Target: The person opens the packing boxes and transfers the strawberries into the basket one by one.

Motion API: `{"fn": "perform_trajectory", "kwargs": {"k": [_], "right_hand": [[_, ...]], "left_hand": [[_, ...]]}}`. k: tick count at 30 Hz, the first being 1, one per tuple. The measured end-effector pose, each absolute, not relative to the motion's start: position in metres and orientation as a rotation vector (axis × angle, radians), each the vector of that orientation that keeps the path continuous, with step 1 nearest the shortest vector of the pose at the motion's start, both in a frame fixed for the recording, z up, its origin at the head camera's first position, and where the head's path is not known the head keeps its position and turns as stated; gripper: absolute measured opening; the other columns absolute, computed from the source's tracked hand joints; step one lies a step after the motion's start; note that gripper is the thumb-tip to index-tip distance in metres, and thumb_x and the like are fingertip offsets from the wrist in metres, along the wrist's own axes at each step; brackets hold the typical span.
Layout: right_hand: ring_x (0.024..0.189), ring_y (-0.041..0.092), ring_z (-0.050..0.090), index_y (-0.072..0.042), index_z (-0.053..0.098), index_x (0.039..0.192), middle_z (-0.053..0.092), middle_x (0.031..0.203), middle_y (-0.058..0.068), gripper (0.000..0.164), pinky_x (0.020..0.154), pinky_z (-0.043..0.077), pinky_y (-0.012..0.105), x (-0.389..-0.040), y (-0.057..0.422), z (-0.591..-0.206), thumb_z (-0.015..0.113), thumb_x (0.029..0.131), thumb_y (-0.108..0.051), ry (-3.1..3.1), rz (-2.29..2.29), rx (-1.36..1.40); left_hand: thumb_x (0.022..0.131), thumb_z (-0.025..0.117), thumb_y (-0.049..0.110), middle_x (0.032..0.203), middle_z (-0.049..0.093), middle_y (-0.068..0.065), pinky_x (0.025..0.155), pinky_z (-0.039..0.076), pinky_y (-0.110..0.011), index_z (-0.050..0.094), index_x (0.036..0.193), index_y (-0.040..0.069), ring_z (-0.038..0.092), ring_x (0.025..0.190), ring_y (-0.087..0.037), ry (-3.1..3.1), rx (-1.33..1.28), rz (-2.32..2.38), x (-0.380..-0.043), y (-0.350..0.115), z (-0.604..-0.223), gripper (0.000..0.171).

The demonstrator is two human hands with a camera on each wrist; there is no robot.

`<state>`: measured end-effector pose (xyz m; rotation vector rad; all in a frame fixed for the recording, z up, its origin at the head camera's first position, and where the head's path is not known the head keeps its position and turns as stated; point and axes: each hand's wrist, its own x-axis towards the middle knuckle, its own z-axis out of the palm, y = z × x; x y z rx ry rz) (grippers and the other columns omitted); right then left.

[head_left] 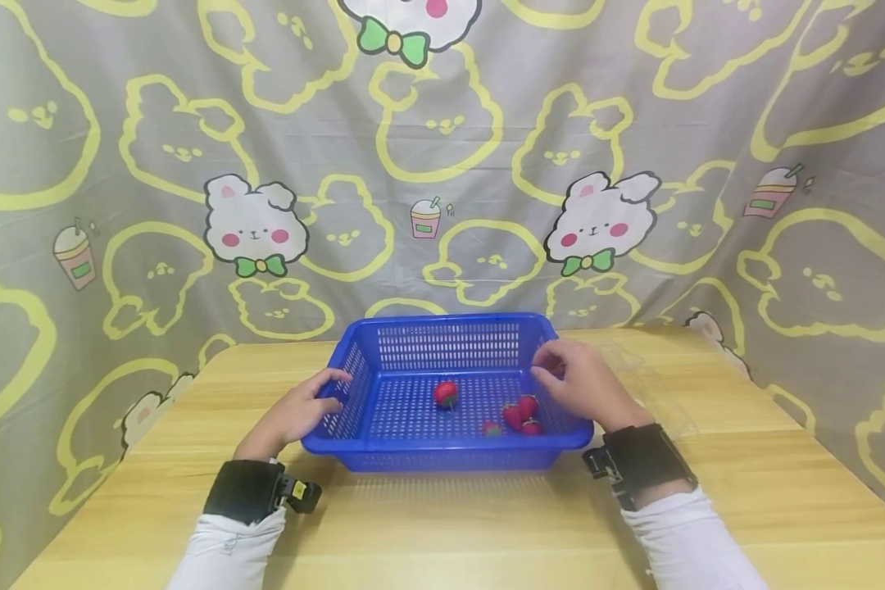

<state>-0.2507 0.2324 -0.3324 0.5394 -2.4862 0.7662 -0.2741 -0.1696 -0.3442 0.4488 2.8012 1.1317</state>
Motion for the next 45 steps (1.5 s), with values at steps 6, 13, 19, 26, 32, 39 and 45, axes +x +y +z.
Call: {"fn": "perform_trajectory", "kwargs": {"k": [6, 13, 19, 26, 32, 39, 45], "right_hand": [[0.075, 0.024, 0.064, -0.003, 0.064, 0.084, 0.068, 0.079, 0.01, 0.008, 0.07, 0.058, 0.046, -0.251, 0.245, -0.328, 0.067, 0.084, -0.011, -2.475, 0.827, 0.482], [0.077, 0.029, 0.066, 0.0, 0.064, 0.084, 0.069, 0.081, 0.014, 0.008, 0.07, 0.058, 0.049, -0.253, 0.261, -0.328, 0.065, 0.085, -0.008, -2.473, 0.858, 0.419], [0.08, 0.034, 0.064, 0.001, 0.064, 0.088, 0.069, 0.084, 0.019, 0.007, 0.073, 0.053, 0.054, -0.253, 0.272, -0.331, 0.06, 0.084, -0.002, -2.532, 0.766, 0.34], [0.087, 0.039, 0.061, 0.001, 0.064, 0.093, 0.067, 0.092, 0.023, 0.013, 0.076, 0.05, 0.056, -0.255, 0.279, -0.339, 0.057, 0.083, -0.003, -2.761, 0.773, 0.279], [0.1, 0.048, 0.056, 0.001, 0.06, 0.109, 0.06, 0.11, 0.032, 0.03, 0.082, 0.047, 0.062, -0.256, 0.281, -0.35, 0.062, 0.079, -0.007, -2.981, 0.756, 0.297], [0.109, 0.046, 0.055, -0.003, 0.061, 0.116, 0.064, 0.114, 0.025, 0.041, 0.092, 0.043, 0.064, -0.255, 0.279, -0.358, 0.069, 0.076, -0.007, -3.02, 0.822, 0.348], [0.105, 0.044, 0.058, -0.003, 0.063, 0.109, 0.067, 0.108, 0.023, 0.034, 0.092, 0.044, 0.062, -0.256, 0.277, -0.361, 0.068, 0.076, -0.007, -3.012, 0.793, 0.403]], "left_hand": [[0.09, 0.045, 0.009, 0.141, 0.038, -0.033, 0.089, 0.037, -0.074, 0.045, 0.132, 0.011, 0.04, 0.121, -0.057, 2.807, 0.439, 1.121, -0.275, -0.171, -0.345, 0.041], [0.09, 0.045, 0.01, 0.142, 0.038, -0.033, 0.089, 0.037, -0.075, 0.045, 0.132, 0.011, 0.04, 0.121, -0.057, 2.807, 0.436, 1.115, -0.276, -0.171, -0.345, 0.042], [0.09, 0.046, 0.01, 0.141, 0.038, -0.033, 0.09, 0.037, -0.074, 0.046, 0.131, 0.011, 0.04, 0.121, -0.056, 2.803, 0.437, 1.123, -0.277, -0.17, -0.345, 0.042], [0.089, 0.046, 0.01, 0.141, 0.038, -0.033, 0.09, 0.037, -0.074, 0.046, 0.131, 0.011, 0.041, 0.12, -0.056, 2.799, 0.446, 1.129, -0.279, -0.17, -0.346, 0.041], [0.09, 0.046, 0.01, 0.141, 0.038, -0.033, 0.09, 0.037, -0.074, 0.046, 0.131, 0.01, 0.041, 0.121, -0.056, 2.798, 0.447, 1.132, -0.279, -0.171, -0.345, 0.041], [0.09, 0.044, 0.009, 0.142, 0.037, -0.033, 0.09, 0.036, -0.075, 0.044, 0.132, 0.01, 0.039, 0.122, -0.056, 2.795, 0.435, 1.133, -0.278, -0.171, -0.345, 0.042], [0.091, 0.045, 0.01, 0.143, 0.036, -0.032, 0.089, 0.038, -0.074, 0.044, 0.133, 0.011, 0.039, 0.122, -0.056, 2.793, 0.446, 1.129, -0.279, -0.171, -0.346, 0.042]]}}
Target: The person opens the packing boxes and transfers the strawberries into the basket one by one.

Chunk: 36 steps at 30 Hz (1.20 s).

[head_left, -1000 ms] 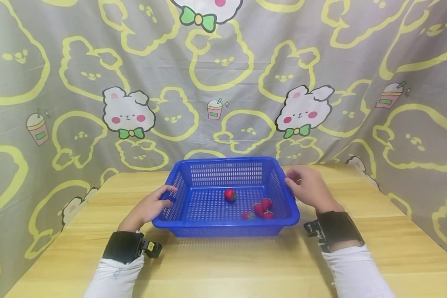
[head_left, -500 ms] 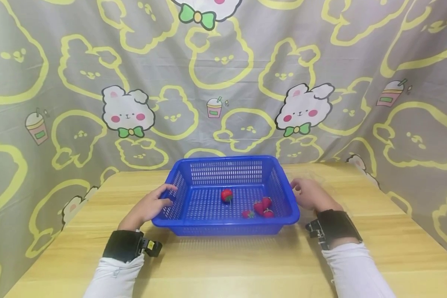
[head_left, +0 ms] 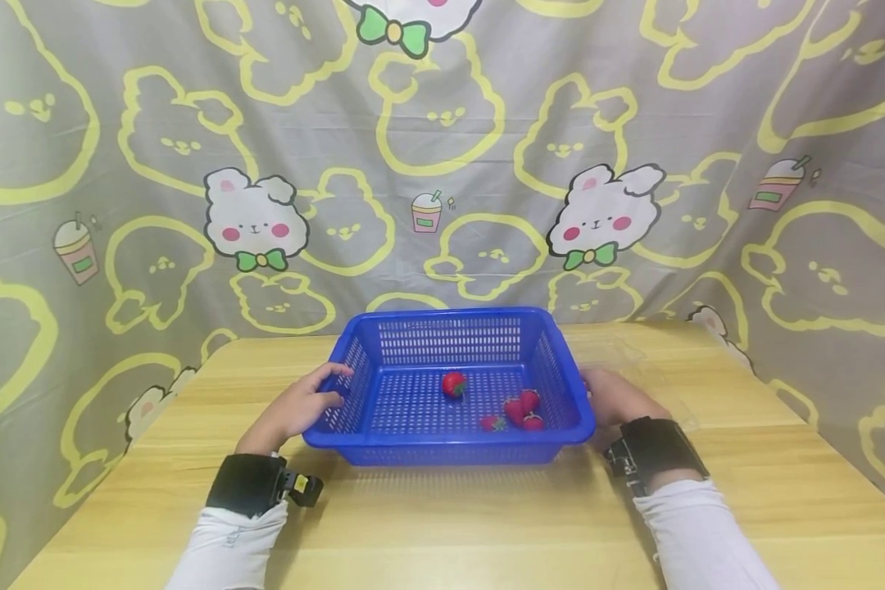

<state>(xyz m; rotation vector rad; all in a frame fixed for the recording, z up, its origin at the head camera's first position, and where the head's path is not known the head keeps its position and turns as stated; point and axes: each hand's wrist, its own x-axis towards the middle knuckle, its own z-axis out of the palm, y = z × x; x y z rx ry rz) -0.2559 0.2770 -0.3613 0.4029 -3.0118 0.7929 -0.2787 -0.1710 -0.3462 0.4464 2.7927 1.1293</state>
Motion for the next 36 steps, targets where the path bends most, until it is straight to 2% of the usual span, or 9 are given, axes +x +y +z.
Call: {"fn": "perform_trajectory", "kwargs": {"k": [4, 12, 24, 31, 36], "right_hand": [[0.103, 0.043, 0.059, -0.004, 0.063, 0.108, 0.068, 0.106, 0.022, 0.033, 0.091, 0.045, 0.061, -0.258, 0.277, -0.363, 0.069, 0.075, -0.007, -2.987, 0.806, 0.404], [0.095, 0.034, 0.063, -0.009, 0.064, 0.101, 0.07, 0.097, 0.012, 0.038, 0.088, 0.048, 0.057, -0.26, 0.277, -0.367, 0.077, 0.065, -0.014, -2.939, 0.832, 0.438], [0.088, 0.026, 0.064, -0.014, 0.065, 0.098, 0.07, 0.091, 0.006, 0.033, 0.085, 0.051, 0.053, -0.261, 0.275, -0.371, 0.076, 0.066, -0.011, -2.898, 0.808, 0.484], [0.09, 0.028, 0.064, -0.013, 0.066, 0.099, 0.071, 0.093, 0.007, 0.039, 0.085, 0.05, 0.053, -0.263, 0.275, -0.374, 0.079, 0.063, -0.012, -2.884, 0.813, 0.495], [0.087, 0.025, 0.064, -0.015, 0.066, 0.097, 0.071, 0.09, 0.004, 0.034, 0.084, 0.051, 0.052, -0.264, 0.275, -0.375, 0.077, 0.064, -0.013, -2.873, 0.789, 0.509]], "left_hand": [[0.091, 0.045, 0.009, 0.143, 0.036, -0.032, 0.089, 0.038, -0.074, 0.044, 0.133, 0.011, 0.04, 0.121, -0.056, 2.792, 0.445, 1.13, -0.279, -0.171, -0.346, 0.042], [0.091, 0.045, 0.01, 0.143, 0.036, -0.032, 0.089, 0.038, -0.074, 0.044, 0.133, 0.011, 0.04, 0.121, -0.056, 2.796, 0.444, 1.133, -0.278, -0.171, -0.347, 0.042], [0.091, 0.045, 0.009, 0.142, 0.037, -0.032, 0.089, 0.038, -0.074, 0.045, 0.132, 0.011, 0.04, 0.121, -0.056, 2.796, 0.447, 1.141, -0.279, -0.171, -0.348, 0.041], [0.091, 0.045, 0.01, 0.143, 0.037, -0.032, 0.089, 0.037, -0.075, 0.045, 0.133, 0.012, 0.04, 0.121, -0.056, 2.8, 0.432, 1.135, -0.278, -0.17, -0.348, 0.041], [0.091, 0.045, 0.01, 0.143, 0.038, -0.031, 0.089, 0.036, -0.075, 0.045, 0.132, 0.012, 0.039, 0.122, -0.056, 2.801, 0.429, 1.134, -0.278, -0.17, -0.347, 0.042]]}}
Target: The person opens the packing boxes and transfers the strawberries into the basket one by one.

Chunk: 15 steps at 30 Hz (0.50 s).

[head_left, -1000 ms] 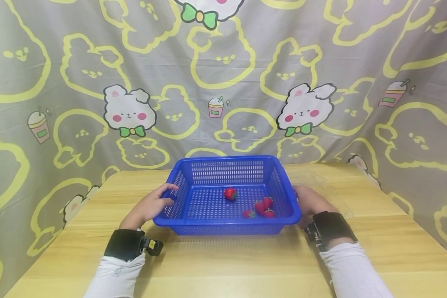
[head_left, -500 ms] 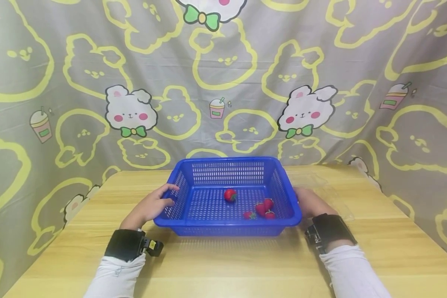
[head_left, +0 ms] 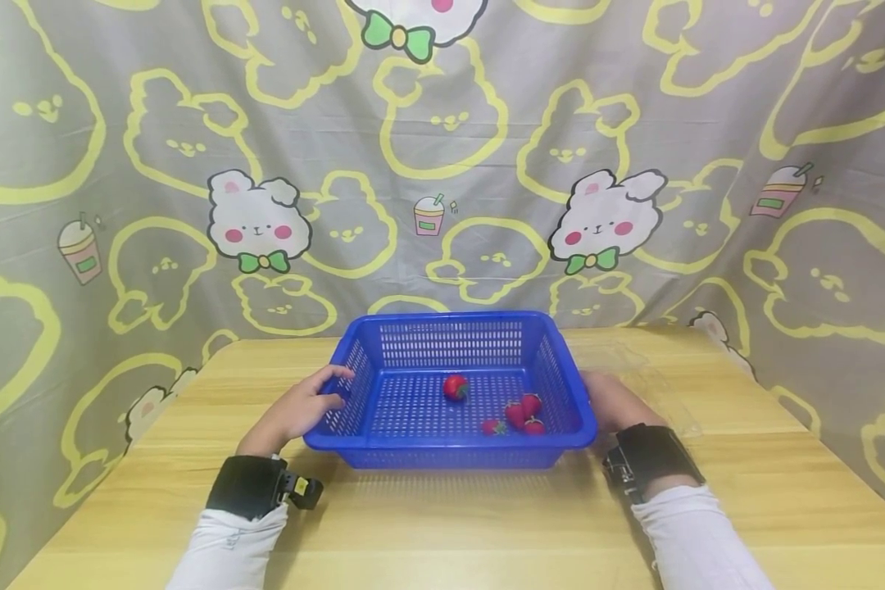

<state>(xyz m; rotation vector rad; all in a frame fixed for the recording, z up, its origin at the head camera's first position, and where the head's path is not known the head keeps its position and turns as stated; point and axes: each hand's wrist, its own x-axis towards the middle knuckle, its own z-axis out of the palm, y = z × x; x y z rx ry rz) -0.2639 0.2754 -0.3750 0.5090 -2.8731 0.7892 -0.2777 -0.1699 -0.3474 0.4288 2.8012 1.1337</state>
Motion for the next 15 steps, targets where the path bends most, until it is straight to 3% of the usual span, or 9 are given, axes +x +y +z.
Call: {"fn": "perform_trajectory", "kwargs": {"k": [15], "right_hand": [[0.079, 0.019, 0.062, -0.018, 0.067, 0.088, 0.069, 0.081, -0.003, 0.031, 0.079, 0.053, 0.047, -0.2626, 0.274, -0.3727, 0.077, 0.059, -0.014, -2.851, 0.713, 0.547]], "left_hand": [[0.091, 0.045, 0.01, 0.143, 0.037, -0.031, 0.089, 0.037, -0.075, 0.045, 0.132, 0.012, 0.04, 0.122, -0.056, 2.805, 0.422, 1.128, -0.2782, -0.17, -0.3476, 0.042]]}}
